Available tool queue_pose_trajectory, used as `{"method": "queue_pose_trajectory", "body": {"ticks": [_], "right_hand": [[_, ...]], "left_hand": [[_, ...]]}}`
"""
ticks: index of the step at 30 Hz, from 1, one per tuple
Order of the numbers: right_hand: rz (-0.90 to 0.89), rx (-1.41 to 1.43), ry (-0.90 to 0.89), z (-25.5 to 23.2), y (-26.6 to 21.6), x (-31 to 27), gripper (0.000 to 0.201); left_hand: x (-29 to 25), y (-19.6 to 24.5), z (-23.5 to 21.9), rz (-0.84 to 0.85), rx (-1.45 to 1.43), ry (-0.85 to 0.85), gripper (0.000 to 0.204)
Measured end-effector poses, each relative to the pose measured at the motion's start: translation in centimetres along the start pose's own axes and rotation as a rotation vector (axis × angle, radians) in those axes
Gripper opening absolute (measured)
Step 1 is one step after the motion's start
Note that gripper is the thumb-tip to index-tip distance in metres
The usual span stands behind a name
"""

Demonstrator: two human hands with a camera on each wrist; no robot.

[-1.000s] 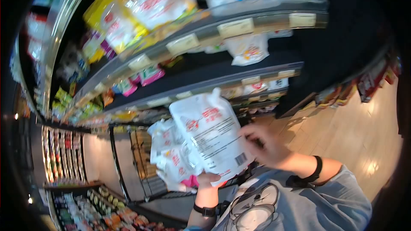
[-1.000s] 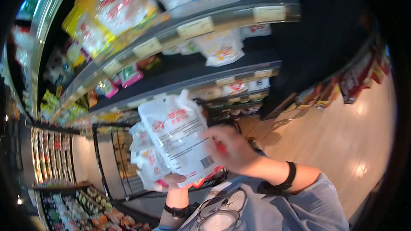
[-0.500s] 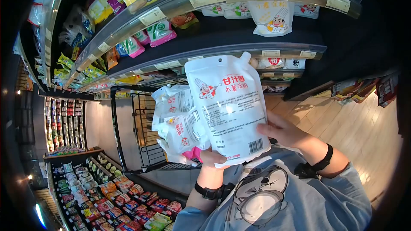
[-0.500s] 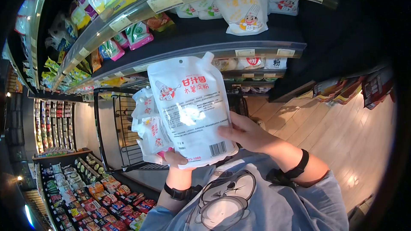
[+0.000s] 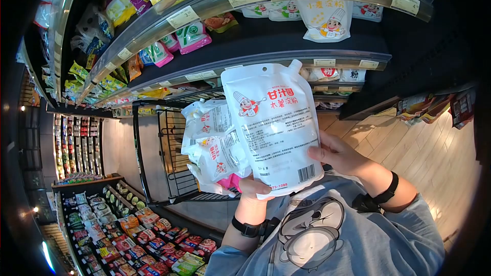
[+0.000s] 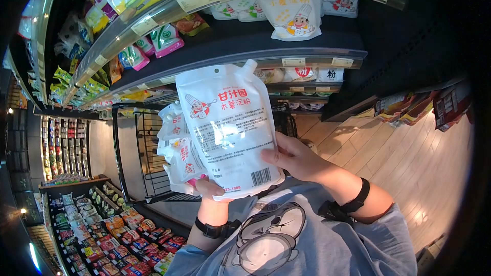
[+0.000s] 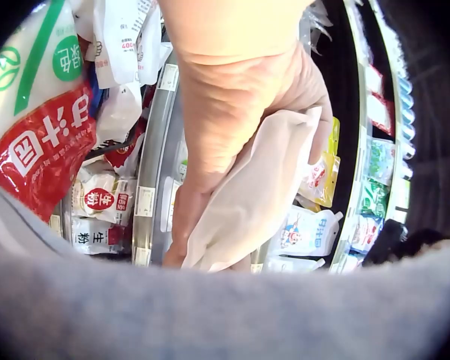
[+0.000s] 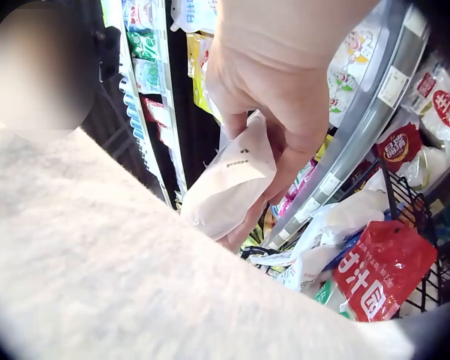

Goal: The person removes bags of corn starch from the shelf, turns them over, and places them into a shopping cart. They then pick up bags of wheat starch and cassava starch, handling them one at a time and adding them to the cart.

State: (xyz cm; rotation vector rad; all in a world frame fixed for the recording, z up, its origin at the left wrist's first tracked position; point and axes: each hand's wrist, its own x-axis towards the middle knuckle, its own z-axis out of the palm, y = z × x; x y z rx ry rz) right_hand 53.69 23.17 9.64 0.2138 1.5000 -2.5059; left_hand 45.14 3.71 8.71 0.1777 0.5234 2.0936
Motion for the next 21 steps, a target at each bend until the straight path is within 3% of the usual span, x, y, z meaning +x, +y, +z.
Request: {"method": "queue_pose_trajectory", "body": {"ticks": [2, 9, 12, 15, 17, 21], "right_hand": [[0.035, 0.01, 0.003, -0.1, 0.1, 0.0, 0.047], [0.04, -0.02, 0.003, -0.1, 0.6, 0.5, 0.045], [-0.231, -0.217, 0.116, -0.5, 1.1, 0.9, 0.041], [-0.084, -0.253, 0.133, -1.9, 0.0, 0.8, 0.039], [-0.089, -0.27, 0.19, -2.1, 0.3, 1.0, 0.037], [-0.026, -0.36, 0.116, -2.5, 2.6, 2.5, 0.039]], "left_hand": [[-0.1, 0.0, -0.2, 0.008, 0.011, -0.007, 0.092], [-1.2, 0.4, -0.9, 0.225, 0.15, 0.265, 0.091], [-2.3, 3.4, -1.4, 0.317, 0.203, 0.375, 0.09], [-4.9, 6.8, -2.0, 0.404, 0.257, 0.485, 0.09], [-6.8, 8.5, -1.5, 0.404, 0.412, 0.6, 0.081], [-9.6, 8.4, -2.7, 0.344, 0.674, 0.828, 0.079]]}}
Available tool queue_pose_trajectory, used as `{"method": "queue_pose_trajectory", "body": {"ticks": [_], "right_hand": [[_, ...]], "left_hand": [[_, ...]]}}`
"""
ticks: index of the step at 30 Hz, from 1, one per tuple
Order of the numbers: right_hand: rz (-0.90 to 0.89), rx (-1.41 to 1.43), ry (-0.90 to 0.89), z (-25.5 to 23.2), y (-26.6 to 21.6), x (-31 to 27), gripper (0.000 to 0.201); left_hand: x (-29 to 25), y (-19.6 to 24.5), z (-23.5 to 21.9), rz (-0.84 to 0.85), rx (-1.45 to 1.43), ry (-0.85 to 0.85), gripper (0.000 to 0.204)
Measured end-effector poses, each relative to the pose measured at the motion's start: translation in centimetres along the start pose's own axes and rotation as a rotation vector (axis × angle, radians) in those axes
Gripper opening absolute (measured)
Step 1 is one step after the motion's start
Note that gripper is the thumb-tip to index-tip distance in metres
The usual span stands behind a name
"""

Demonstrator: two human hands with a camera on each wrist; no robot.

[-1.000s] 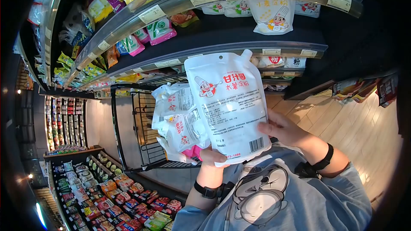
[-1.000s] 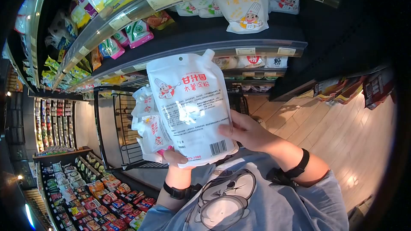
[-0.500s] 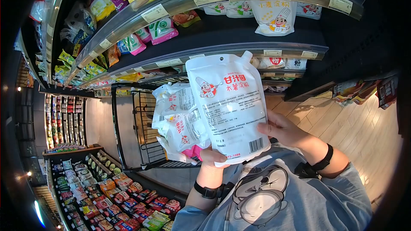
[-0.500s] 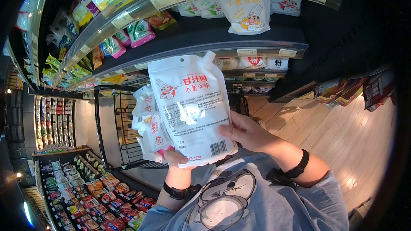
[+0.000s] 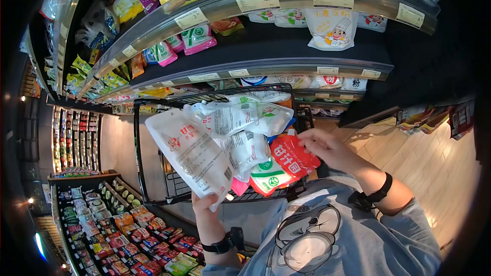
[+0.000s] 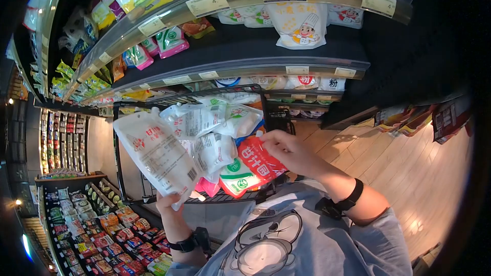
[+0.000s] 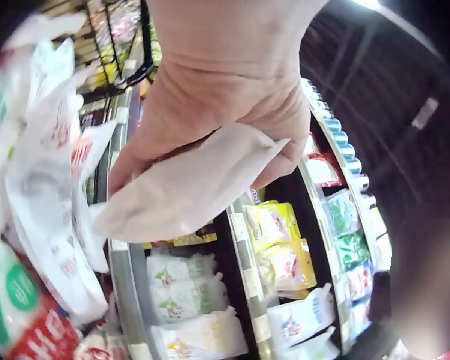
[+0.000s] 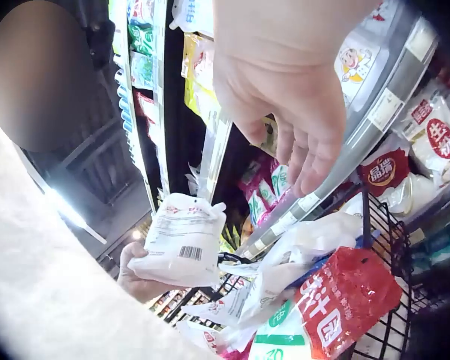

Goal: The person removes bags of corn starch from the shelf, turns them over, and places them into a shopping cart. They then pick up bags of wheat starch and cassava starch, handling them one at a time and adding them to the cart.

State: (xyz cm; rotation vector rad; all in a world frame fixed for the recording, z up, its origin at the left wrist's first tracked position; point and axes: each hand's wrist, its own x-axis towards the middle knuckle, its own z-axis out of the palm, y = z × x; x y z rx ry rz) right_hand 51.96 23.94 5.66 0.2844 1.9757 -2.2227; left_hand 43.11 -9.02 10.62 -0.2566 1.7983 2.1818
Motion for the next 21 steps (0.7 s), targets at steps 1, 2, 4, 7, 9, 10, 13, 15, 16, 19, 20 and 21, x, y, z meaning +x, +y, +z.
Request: {"method": "queue_pose_trajectory", "body": {"ticks": [1, 2, 4, 7, 9, 10, 13, 15, 16, 19, 20, 21], "right_hand": [[-0.006, -0.051, -0.05, 0.4, 0.2, 0.2, 0.04], [-0.006, -0.054, -0.056, 0.9, 0.0, 0.5, 0.04], [-0.076, -0.164, -0.139, 2.1, -0.6, 1.1, 0.046], [-0.046, -0.139, -0.199, 3.4, -0.4, 2.4, 0.06], [0.019, -0.06, -0.304, 4.3, -1.2, 3.1, 0.071], [0.017, -0.066, -0.309, 4.9, -0.9, 3.4, 0.071], [0.171, 0.014, -0.365, 6.7, 1.8, 4.3, 0.067], [0.029, -0.191, -0.38, 7.2, 2.4, 4.2, 0.062], [-0.11, -0.387, -0.386, 7.4, 2.9, 4.1, 0.058], [-0.215, -0.426, -0.395, 7.7, 3.6, 4.2, 0.05], [-0.233, -0.51, -0.419, 7.7, 3.1, 4.3, 0.05], [-0.237, -0.512, -0.422, 7.7, 2.5, 4.4, 0.05]], "left_hand": [[-0.5, 0.0, -0.5, -0.079, 0.02, -0.015, 0.078], [-0.7, -0.6, -1.3, -0.077, 0.016, -0.009, 0.078], [-0.7, -2.5, -2.9, -0.171, -0.279, -0.19, 0.078], [-1.0, -4.2, -3.5, -0.286, -0.347, -0.292, 0.082], [-0.6, -5.3, -3.3, -0.341, -0.382, -0.345, 0.084], [-0.1, -5.9, -3.3, -0.299, -0.233, -0.32, 0.079], [0.4, -7.4, -3.1, -0.206, 0.064, -0.258, 0.071], [-0.3, -8.5, -2.8, -0.082, 0.272, -0.248, 0.061], [-0.4, -9.0, -2.5, -0.077, 0.269, -0.235, 0.061], [-0.2, -9.7, -1.3, 0.124, 0.269, -0.071, 0.046], [-0.1, -9.7, -1.5, 0.131, 0.267, -0.065, 0.046], [-0.1, -9.8, -2.0, 0.209, 0.217, -0.011, 0.044]]}}
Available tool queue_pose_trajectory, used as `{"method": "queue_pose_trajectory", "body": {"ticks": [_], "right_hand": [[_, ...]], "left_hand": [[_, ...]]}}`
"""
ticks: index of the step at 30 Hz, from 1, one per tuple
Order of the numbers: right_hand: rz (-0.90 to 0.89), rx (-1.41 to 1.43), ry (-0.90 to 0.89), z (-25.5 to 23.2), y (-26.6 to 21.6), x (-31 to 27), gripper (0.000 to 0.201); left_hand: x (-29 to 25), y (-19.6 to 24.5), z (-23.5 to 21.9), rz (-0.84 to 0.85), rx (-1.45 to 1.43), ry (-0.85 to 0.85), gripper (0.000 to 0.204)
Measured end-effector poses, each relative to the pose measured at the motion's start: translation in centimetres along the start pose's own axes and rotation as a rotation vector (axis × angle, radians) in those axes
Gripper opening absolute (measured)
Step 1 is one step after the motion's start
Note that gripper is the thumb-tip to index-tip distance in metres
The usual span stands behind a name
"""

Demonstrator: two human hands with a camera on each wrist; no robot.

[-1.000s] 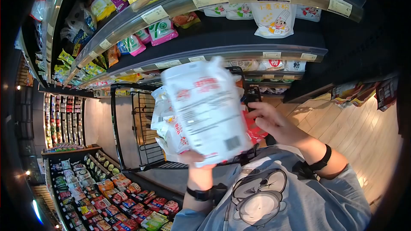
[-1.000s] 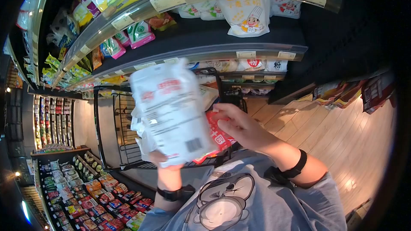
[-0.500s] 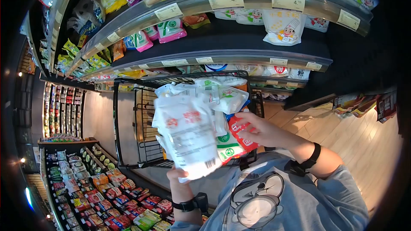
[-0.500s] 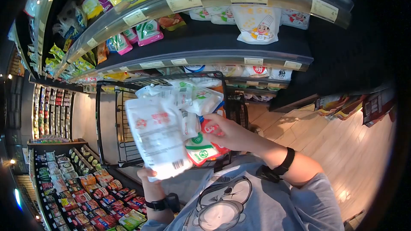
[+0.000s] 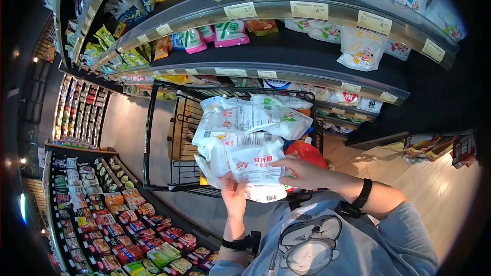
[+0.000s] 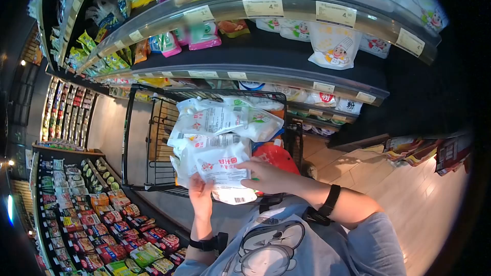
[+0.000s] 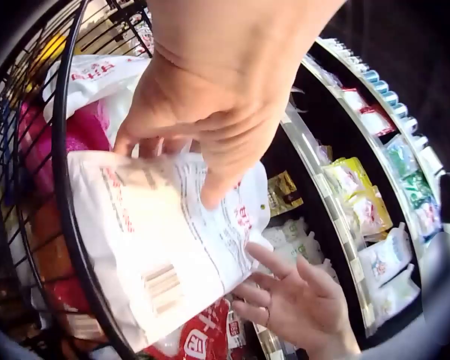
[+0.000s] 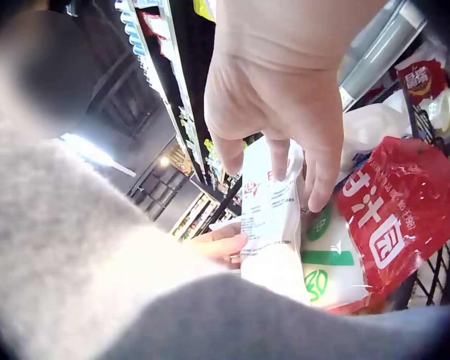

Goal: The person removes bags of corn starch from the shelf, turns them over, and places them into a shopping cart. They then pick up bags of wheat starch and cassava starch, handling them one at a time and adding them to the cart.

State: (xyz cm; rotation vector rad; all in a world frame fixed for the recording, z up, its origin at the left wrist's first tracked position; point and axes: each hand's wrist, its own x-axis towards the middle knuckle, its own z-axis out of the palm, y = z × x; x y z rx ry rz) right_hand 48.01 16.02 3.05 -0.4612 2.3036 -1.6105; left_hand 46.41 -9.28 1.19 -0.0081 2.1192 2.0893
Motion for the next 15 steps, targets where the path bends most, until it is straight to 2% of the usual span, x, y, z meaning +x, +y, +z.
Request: {"method": "queue_pose_trajectory", "body": {"ticks": [2, 3, 5, 6, 7, 9, 11, 13, 14, 15], "right_hand": [[0.043, 0.304, -0.066, -0.3, -0.9, 0.2, 0.049], [0.044, 0.3, -0.068, -0.1, -0.9, 0.3, 0.049], [-0.005, 0.168, -0.026, 0.8, -0.5, 0.7, 0.048], [0.01, 0.176, -0.027, 1.0, -0.4, 0.8, 0.048], [0.02, 0.16, -0.004, 1.7, 0.2, 0.9, 0.048], [-0.124, 0.069, 0.137, 2.3, 2.0, 0.8, 0.042], [-0.064, -0.008, 0.093, -0.3, 1.2, 0.0, 0.037], [0.007, 0.098, 0.213, -3.7, 0.1, -1.4, 0.032], [0.065, 0.093, 0.281, -5.9, -0.2, -2.2, 0.028], [0.133, 0.018, 0.429, -8.4, -1.3, -3.0, 0.024]], "left_hand": [[0.1, -0.4, -0.5, 0.125, -0.012, 0.087, 0.04], [0.1, -0.6, -0.4, 0.127, -0.016, 0.089, 0.04], [0.7, -0.5, 0.0, 0.236, 0.119, 0.261, 0.045], [0.7, -0.3, 0.3, 0.232, 0.32, 0.373, 0.059], [0.5, 0.1, 0.8, 0.239, 0.302, 0.35, 0.059], [-0.3, 1.1, 2.3, 0.587, 0.762, 0.306, 0.076], [-0.8, 2.7, 3.1, 0.678, 1.121, -0.041, 0.094], [-1.7, 0.7, 3.4, 0.423, 1.34, -0.217, 0.103], [-1.6, 0.2, 3.3, 0.405, 1.365, -0.22, 0.105], [-1.5, 0.2, 3.3, 0.382, 1.398, -0.217, 0.107]]}}
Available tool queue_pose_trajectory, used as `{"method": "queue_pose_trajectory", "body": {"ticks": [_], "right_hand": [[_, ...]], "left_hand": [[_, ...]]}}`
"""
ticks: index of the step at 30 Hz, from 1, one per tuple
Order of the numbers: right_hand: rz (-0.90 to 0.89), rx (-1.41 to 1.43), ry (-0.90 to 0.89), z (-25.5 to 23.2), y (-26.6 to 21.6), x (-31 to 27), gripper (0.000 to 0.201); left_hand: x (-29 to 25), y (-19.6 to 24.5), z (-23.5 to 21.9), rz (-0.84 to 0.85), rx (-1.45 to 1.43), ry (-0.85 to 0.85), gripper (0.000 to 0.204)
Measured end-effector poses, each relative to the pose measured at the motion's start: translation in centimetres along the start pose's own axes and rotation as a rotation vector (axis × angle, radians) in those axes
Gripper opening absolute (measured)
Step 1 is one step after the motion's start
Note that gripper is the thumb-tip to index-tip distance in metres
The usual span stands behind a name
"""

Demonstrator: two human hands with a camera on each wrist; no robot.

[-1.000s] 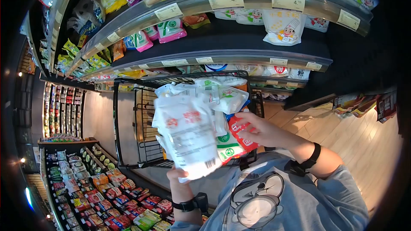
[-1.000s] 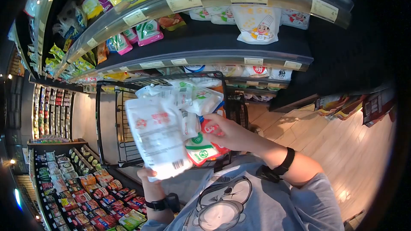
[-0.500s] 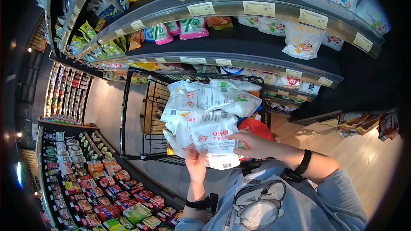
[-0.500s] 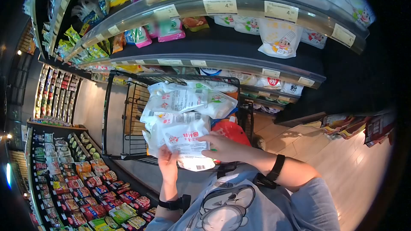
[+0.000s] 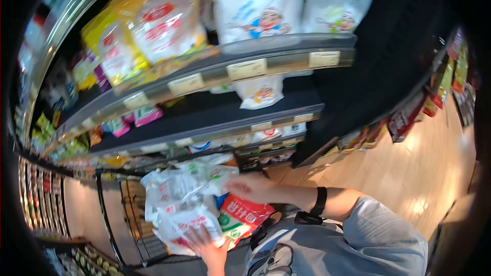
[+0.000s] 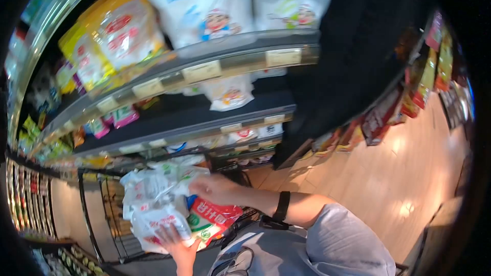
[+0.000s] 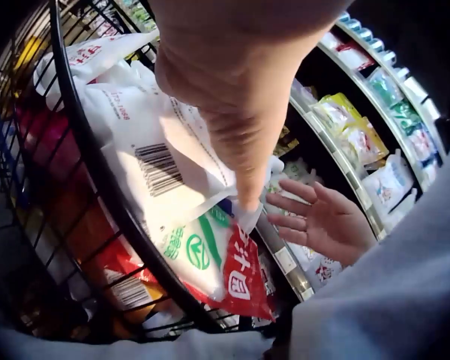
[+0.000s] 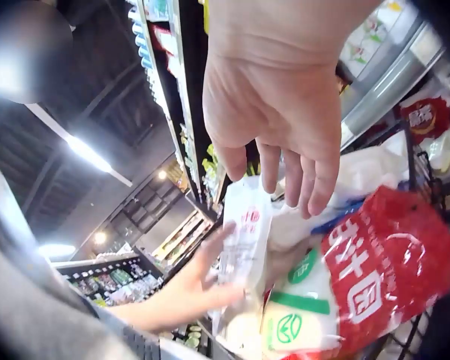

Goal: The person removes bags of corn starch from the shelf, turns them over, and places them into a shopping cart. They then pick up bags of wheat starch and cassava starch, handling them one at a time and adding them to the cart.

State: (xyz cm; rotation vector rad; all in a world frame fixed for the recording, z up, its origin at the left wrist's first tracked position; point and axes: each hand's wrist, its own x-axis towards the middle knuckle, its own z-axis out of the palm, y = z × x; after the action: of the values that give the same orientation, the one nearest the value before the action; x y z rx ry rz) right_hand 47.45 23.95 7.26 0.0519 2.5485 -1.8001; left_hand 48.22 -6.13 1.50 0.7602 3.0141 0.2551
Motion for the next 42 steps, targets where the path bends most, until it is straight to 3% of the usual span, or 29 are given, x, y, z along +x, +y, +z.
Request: {"method": "queue_pose_trajectory", "body": {"ticks": [1, 4, 5, 7, 8, 10, 14, 16, 17, 21, 23, 28, 31, 33, 39, 42], "right_hand": [[0.029, 0.136, 0.18, -1.3, 2.2, 0.7, 0.022], [-0.098, 0.025, 0.759, -8.4, 3.7, 1.0, 0.02], [-0.07, 0.031, 0.864, -10.7, 4.6, 1.1, 0.022], [-0.142, -0.008, 1.064, -14.5, 7.9, 2.0, 0.031], [-0.047, 0.051, 1.059, -15.9, 9.0, 2.2, 0.041], [-0.014, -0.109, 1.096, -17.9, 10.8, 3.1, 0.055], [-0.056, -0.214, 1.037, -20.8, 12.2, 7.1, 0.069], [-0.164, 0.081, 0.919, -21.5, 11.3, 9.3, 0.075], [-0.071, -0.067, 0.767, -22.5, 10.1, 9.5, 0.07], [-0.051, -0.173, 0.751, -23.1, 6.9, 10.6, 0.062], [0.016, -0.386, 0.824, -23.3, 6.8, 11.0, 0.058], [0.014, -0.245, 0.807, -23.0, 7.3, 11.1, 0.057], [0.017, -0.18, 0.808, -23.0, 7.0, 10.6, 0.056], [-0.051, -0.186, 0.754, -22.6, 6.4, 9.8, 0.051], [0.053, 0.109, 0.8, -21.6, 5.3, 7.4, 0.047], [0.001, 0.09, 0.786, -21.2, 6.1, 6.9, 0.044]], "left_hand": [[0.1, 0.4, -0.5, 0.017, -0.051, 0.072, 0.089], [0.6, 1.7, -2.1, 0.052, -0.164, 0.143, 0.093], [1.0, 2.2, -2.7, 0.107, -0.177, 0.212, 0.081], [1.7, 3.1, -3.7, 0.102, -0.22, 0.213, 0.077], [2.0, 3.6, -4.4, 0.086, -0.261, 0.218, 0.074], [3.1, 5.5, -5.7, 0.096, -0.266, 0.262, 0.065], [4.8, 7.2, -6.5, 0.176, -0.43, 0.307, 0.055], [4.9, 8.2, -6.9, 0.185, -0.504, 0.3, 0.052], [4.8, 8.6, -7.0, 0.205, -0.491, 0.306, 0.051], [3.5, 9.4, -7.0, 0.179, -0.473, 0.319, 0.047], [2.7, 9.1, -6.7, 0.13, -0.483, 0.327, 0.043], [1.4, 8.1, -6.4, 0.049, -0.494, 0.349, 0.037], [1.8, 8.6, -7.4, 0.135, -0.342, 0.502, 0.03], [0.8, 7.6, -6.0, 0.004, -0.487, 0.353, 0.035], [1.1, 7.1, -6.2, 0.007, -0.536, 0.339, 0.03], [0.9, 7.0, -6.2, -0.003, -0.559, 0.341, 0.029]]}}
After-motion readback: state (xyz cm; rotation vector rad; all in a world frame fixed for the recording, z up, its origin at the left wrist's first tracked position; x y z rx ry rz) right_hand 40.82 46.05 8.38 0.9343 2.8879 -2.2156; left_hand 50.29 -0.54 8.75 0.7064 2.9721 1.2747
